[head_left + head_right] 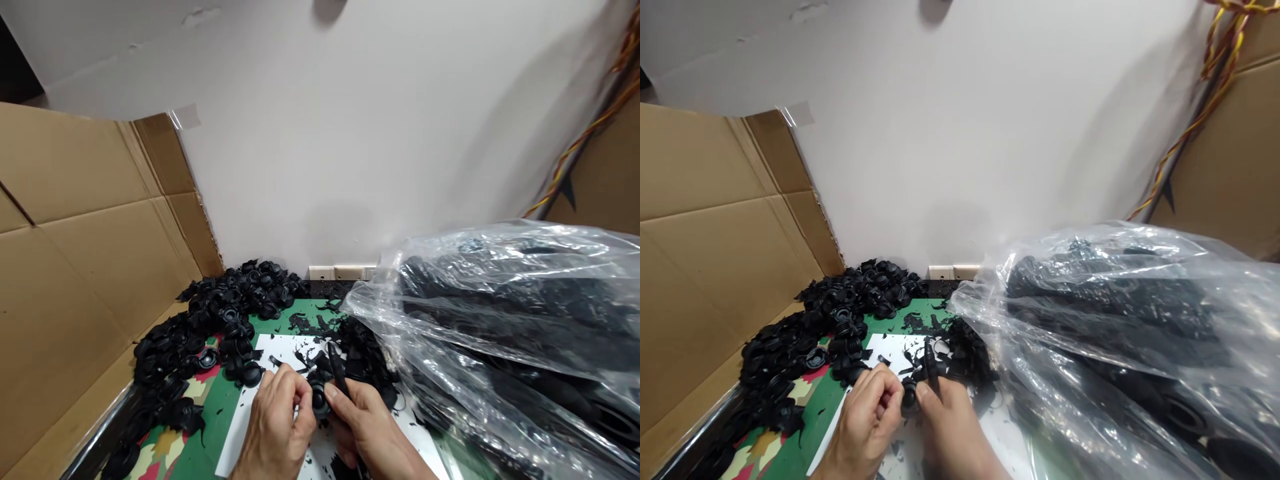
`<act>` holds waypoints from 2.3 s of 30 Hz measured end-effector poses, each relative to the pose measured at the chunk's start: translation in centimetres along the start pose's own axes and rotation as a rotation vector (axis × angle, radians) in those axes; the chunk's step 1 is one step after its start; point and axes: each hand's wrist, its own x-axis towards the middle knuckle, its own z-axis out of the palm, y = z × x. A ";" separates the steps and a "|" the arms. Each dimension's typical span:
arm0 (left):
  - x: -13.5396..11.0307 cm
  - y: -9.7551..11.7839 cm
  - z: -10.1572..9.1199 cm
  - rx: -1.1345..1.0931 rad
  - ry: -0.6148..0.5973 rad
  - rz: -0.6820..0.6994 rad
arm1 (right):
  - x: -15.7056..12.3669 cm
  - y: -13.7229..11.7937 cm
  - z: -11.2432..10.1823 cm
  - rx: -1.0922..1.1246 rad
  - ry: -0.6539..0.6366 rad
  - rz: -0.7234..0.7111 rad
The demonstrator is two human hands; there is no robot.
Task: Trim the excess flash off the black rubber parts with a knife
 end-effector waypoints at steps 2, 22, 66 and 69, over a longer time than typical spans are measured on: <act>-0.1 -0.1 -0.2 -0.068 -0.017 -0.056 | 0.0 -0.2 0.2 0.065 -0.016 0.017; 1.1 0.7 -0.2 0.434 -0.007 0.405 | 0.0 0.9 -0.3 -0.183 0.066 -0.079; 0.6 1.0 -2.3 0.291 -0.084 0.232 | -0.3 -0.4 -0.1 0.106 -0.159 -0.071; 0.6 0.9 -1.9 0.354 -0.089 0.280 | -0.2 -0.3 -0.3 0.048 -0.142 -0.063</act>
